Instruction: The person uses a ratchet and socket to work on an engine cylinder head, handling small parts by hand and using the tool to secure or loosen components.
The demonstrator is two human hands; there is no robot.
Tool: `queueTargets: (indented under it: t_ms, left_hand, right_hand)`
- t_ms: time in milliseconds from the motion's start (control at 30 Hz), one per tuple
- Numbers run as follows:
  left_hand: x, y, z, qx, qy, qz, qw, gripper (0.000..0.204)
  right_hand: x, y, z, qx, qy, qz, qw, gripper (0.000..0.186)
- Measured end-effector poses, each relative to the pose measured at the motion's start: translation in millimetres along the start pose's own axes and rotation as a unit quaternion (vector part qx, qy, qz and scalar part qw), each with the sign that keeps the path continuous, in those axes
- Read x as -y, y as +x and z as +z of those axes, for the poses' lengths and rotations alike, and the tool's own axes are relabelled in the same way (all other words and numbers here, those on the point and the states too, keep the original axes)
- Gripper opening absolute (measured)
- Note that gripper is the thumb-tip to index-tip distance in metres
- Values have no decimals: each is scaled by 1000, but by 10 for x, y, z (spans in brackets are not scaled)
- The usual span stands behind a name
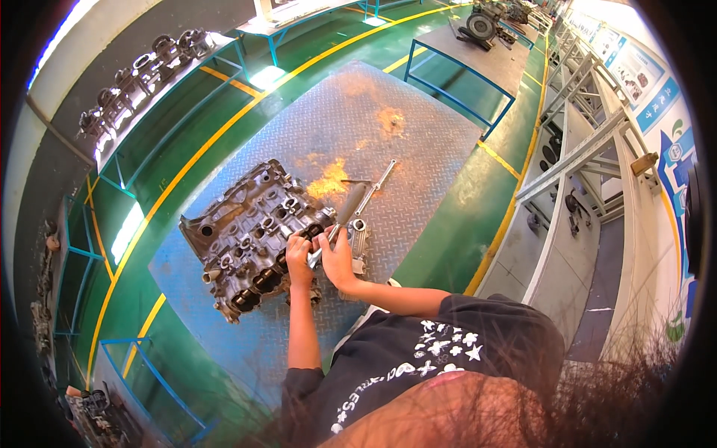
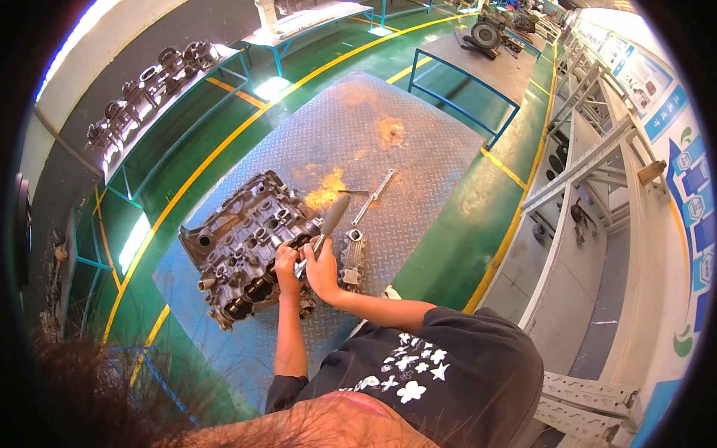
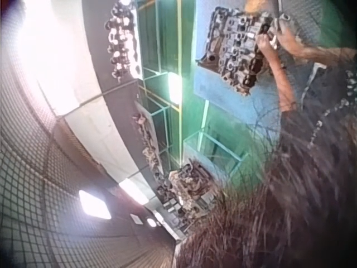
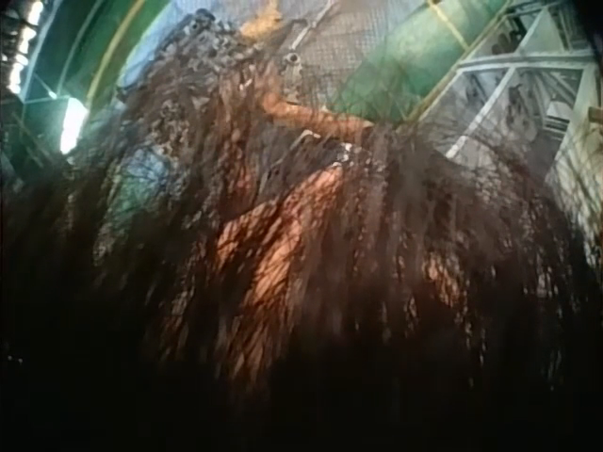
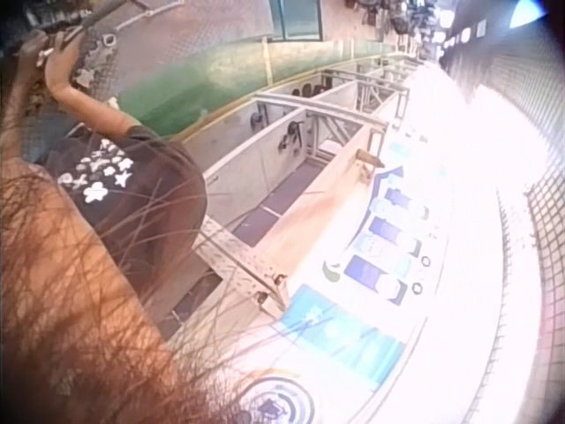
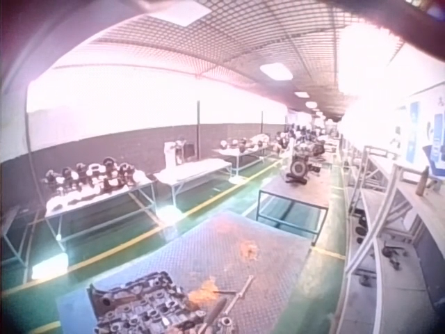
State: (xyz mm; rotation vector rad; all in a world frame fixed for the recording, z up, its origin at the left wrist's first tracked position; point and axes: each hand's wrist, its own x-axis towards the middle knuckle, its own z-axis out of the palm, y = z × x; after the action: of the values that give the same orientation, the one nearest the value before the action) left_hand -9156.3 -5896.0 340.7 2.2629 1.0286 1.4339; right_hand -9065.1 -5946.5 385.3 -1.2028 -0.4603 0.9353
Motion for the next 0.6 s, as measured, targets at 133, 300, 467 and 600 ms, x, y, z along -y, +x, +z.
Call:
queueTargets:
  t_ms: [133, 300, 467, 600]
  left_hand:
    - [181, -337, 155, -101, -479, -326, 809, 13]
    - [177, -345, 26, -7, -282, -277, 918, 8]
    - [165, -91, 27, 24, 34, -84, 996, 9]
    - [25, 89, -49, 50, 40, -31, 997, 11]
  right_hand:
    - [483, -165, 172, 265, -302, -316, 860, 25]
    - [324, -122, 146, 405, -369, -375, 748, 18]
    - [391, -87, 55, 195, -328, -283, 880, 16]
    - [84, 150, 24, 10, -229, -99, 968, 17]
